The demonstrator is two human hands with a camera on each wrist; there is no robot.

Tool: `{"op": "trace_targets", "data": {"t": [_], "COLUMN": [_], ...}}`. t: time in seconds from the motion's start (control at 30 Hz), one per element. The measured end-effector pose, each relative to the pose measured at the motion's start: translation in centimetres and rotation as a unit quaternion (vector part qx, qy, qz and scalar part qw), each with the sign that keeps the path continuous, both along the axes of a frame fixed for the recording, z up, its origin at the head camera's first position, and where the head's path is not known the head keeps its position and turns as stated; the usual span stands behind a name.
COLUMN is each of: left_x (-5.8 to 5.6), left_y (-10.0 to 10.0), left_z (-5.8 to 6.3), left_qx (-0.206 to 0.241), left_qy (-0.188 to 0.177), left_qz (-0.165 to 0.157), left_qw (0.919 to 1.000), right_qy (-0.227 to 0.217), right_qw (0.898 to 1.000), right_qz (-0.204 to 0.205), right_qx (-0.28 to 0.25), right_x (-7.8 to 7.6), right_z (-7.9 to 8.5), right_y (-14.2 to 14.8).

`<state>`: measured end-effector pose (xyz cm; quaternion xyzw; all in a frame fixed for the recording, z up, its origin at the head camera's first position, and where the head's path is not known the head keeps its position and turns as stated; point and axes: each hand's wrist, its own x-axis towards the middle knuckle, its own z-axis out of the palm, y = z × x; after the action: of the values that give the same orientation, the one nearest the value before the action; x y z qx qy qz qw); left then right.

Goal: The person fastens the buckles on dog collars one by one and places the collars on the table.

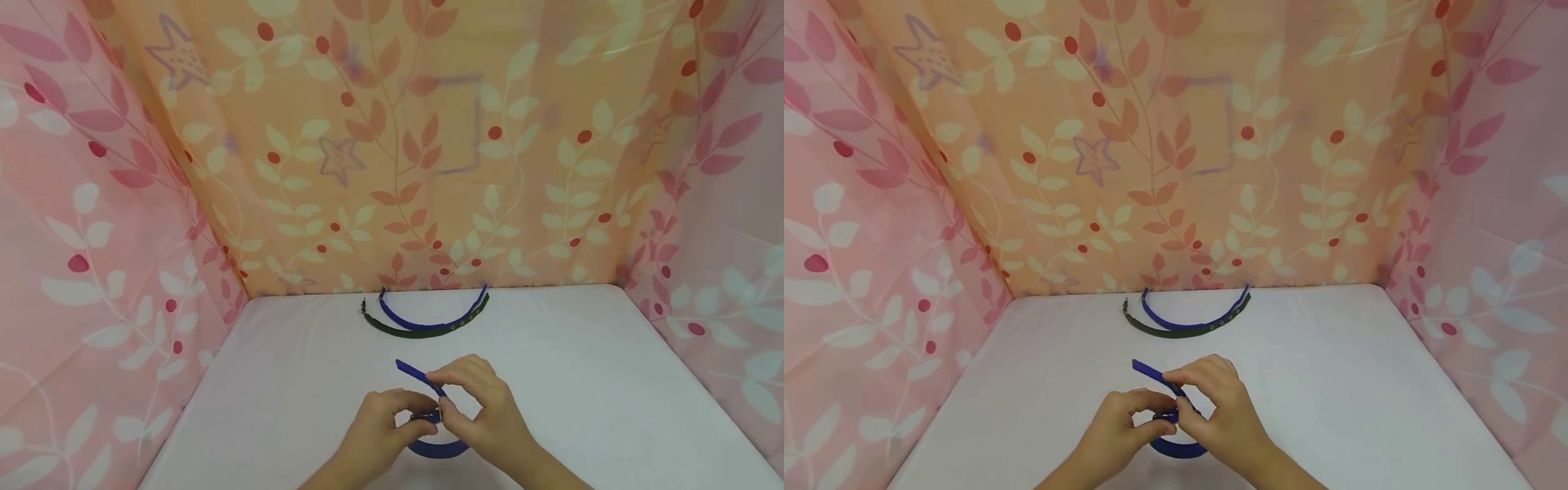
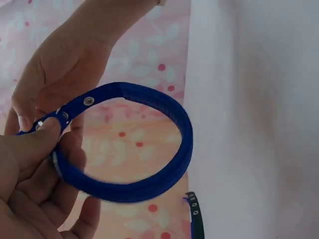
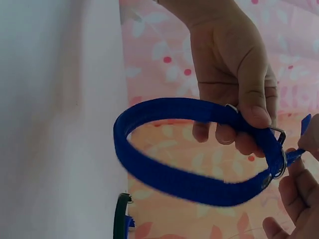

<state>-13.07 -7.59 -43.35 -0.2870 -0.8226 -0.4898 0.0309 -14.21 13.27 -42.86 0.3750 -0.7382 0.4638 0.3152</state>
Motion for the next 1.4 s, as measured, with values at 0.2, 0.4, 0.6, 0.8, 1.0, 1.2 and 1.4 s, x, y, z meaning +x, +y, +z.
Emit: {"op": "trace_targets", "data": {"t": [0.2,0.4,0.6,0.8,1.0,1.2,1.4], "left_x": [0.0,0.2,0.2,0.4,0.3,0.4,0.6], "left_y": [-0.3,-0.4,-0.8,-0.9,-0.9,-0.7,-0.8], "left_z": [0.4,0.7,1.0,1.4,1.5,1.5,2.2], "left_qx": [0.078,0.136,0.164,0.175,0.177,0.129,0.094], "left_qy": [-0.047,-0.081,-0.084,-0.076,-0.078,-0.119,-0.149], "left_qz": [0.043,0.070,0.088,0.085,0.066,0.058,0.084], "left_qw": [0.9950,0.9849,0.9790,0.9779,0.9789,0.9828,0.9808], "right_qy": [-0.009,0.011,0.011,0.028,0.060,0.053,-0.044], "right_qw": [0.998,0.999,0.999,0.999,0.997,0.996,0.997], "right_qz": [-0.040,-0.039,-0.033,-0.010,0.027,0.035,0.021], "right_qx": [-0.037,-0.014,0.003,0.031,0.046,0.067,0.062], "right_x": [-0.5,-0.7,-1.1,-1.5,-1.6,-1.5,-1.0], "right_z": [0.9,1.4,1.3,1.4,1.4,1.3,1.5], "right_y": [1.1,1.9,2.2,2.4,2.3,2.1,2.2]}}
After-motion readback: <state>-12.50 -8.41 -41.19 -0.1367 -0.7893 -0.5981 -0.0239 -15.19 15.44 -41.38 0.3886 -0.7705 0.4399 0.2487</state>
